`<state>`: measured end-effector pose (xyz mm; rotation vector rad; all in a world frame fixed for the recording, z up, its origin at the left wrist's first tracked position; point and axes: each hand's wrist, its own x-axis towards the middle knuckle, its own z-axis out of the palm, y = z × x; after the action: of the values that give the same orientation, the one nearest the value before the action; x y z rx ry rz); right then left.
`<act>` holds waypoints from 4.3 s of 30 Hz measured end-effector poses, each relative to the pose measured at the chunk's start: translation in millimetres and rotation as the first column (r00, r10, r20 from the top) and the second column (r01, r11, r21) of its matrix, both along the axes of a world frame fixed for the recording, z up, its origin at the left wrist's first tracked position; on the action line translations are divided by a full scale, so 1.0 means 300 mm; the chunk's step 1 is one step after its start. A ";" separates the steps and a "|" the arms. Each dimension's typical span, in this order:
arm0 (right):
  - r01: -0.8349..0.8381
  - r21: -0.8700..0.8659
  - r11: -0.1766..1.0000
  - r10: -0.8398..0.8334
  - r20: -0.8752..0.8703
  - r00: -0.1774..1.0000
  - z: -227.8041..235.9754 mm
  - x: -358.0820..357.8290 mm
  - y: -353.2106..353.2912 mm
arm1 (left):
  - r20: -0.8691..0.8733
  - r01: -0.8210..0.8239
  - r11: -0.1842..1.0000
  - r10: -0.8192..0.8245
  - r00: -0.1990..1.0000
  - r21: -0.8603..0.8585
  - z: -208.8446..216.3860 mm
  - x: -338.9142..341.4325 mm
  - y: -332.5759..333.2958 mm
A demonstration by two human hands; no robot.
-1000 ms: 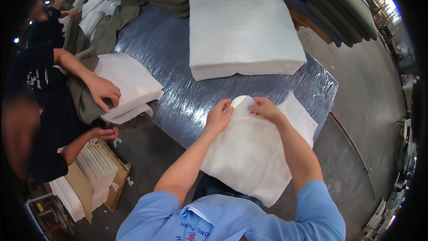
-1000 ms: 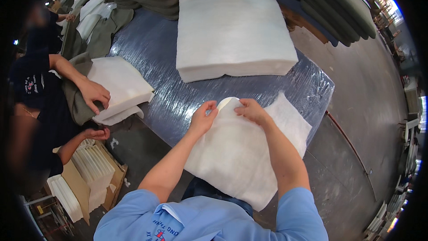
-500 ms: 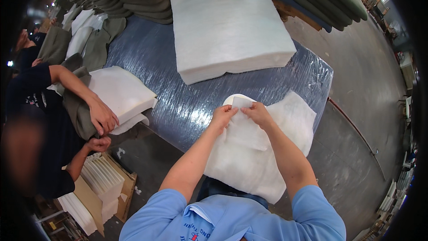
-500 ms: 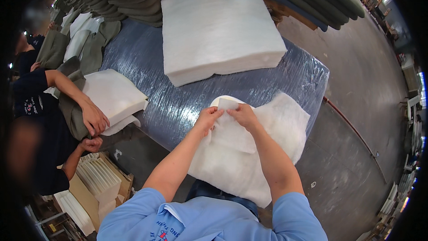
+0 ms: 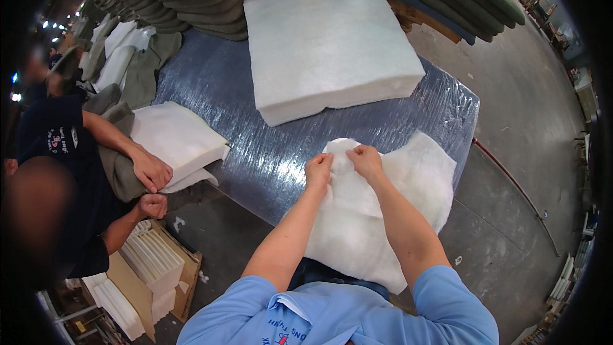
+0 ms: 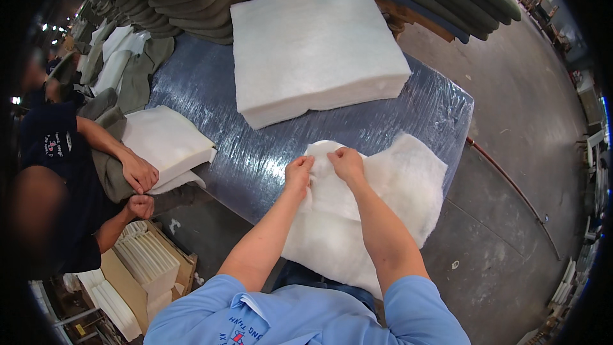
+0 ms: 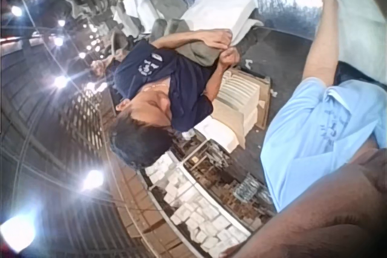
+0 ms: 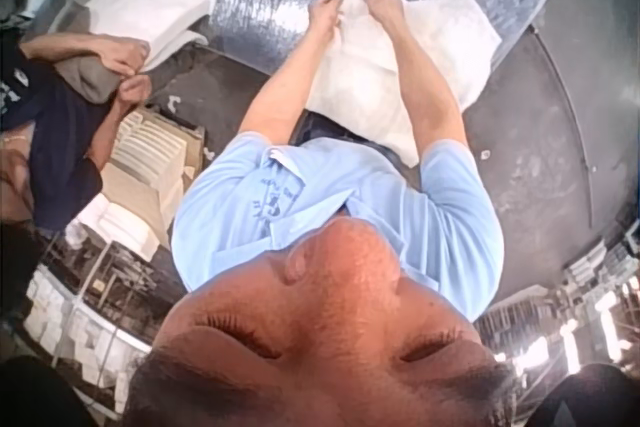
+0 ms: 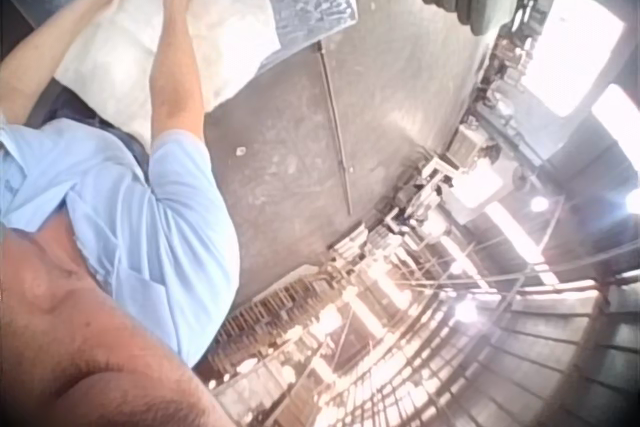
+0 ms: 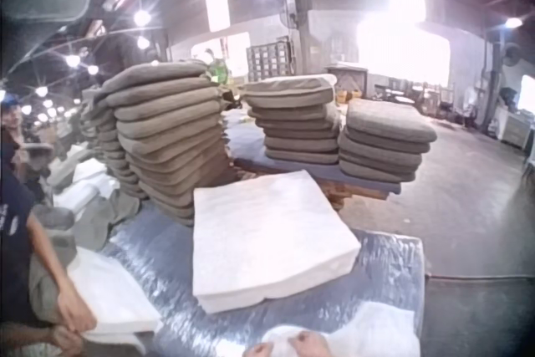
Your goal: The person removes a rectangular foam pad from a plastic bag and places it on a table. They then repeatedly tear small pieces from the foam pad's edges and surface, fluffing and adjusting the remaining foam while coworkers work nearby.
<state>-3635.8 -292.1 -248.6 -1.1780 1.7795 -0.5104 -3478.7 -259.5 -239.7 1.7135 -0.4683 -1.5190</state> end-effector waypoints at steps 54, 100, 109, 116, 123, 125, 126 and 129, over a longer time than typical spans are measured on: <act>-0.564 -0.381 0.733 0.389 -0.445 0.806 0.098 0.101 0.051 | 0.783 0.776 0.601 -0.570 0.249 0.191 0.049 0.080 0.020; 0.695 -0.160 0.701 -0.529 0.537 0.658 0.217 -0.979 0.368 | 0.715 0.781 0.606 -0.478 0.510 -0.152 0.416 -0.177 -0.103; -0.284 -0.511 0.812 0.283 -0.082 0.956 0.459 -0.647 1.024 | 0.706 0.750 0.651 -0.478 0.522 -0.114 0.447 0.381 0.479; -0.566 0.201 0.800 0.592 -0.102 0.800 0.499 -0.578 1.178 | 0.673 0.687 0.682 -0.633 0.382 0.251 0.375 0.526 0.777; -0.340 -0.271 0.900 0.164 -0.513 0.843 0.311 -0.345 1.032 | 0.074 0.061 0.995 -0.055 0.996 -0.078 0.473 0.685 0.888; -0.429 -0.137 0.893 0.231 -0.678 0.698 0.227 -0.313 1.075 | -0.140 0.009 0.977 -0.040 0.989 -0.212 0.525 0.663 0.849; -0.376 -0.152 0.914 0.183 -0.671 0.718 0.226 -0.262 1.069 | -0.219 -0.022 0.963 -0.039 0.975 -0.270 0.565 0.673 0.841; -0.295 -0.376 0.878 -0.024 -0.651 0.759 0.324 -0.158 1.066 | -0.284 -0.076 0.918 -0.042 0.958 -0.390 0.693 0.609 0.830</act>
<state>-3683.1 27.6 -151.4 -1.9978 2.1793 -0.4852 -3296.1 -10.5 -31.9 1.1583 -0.5616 -1.5074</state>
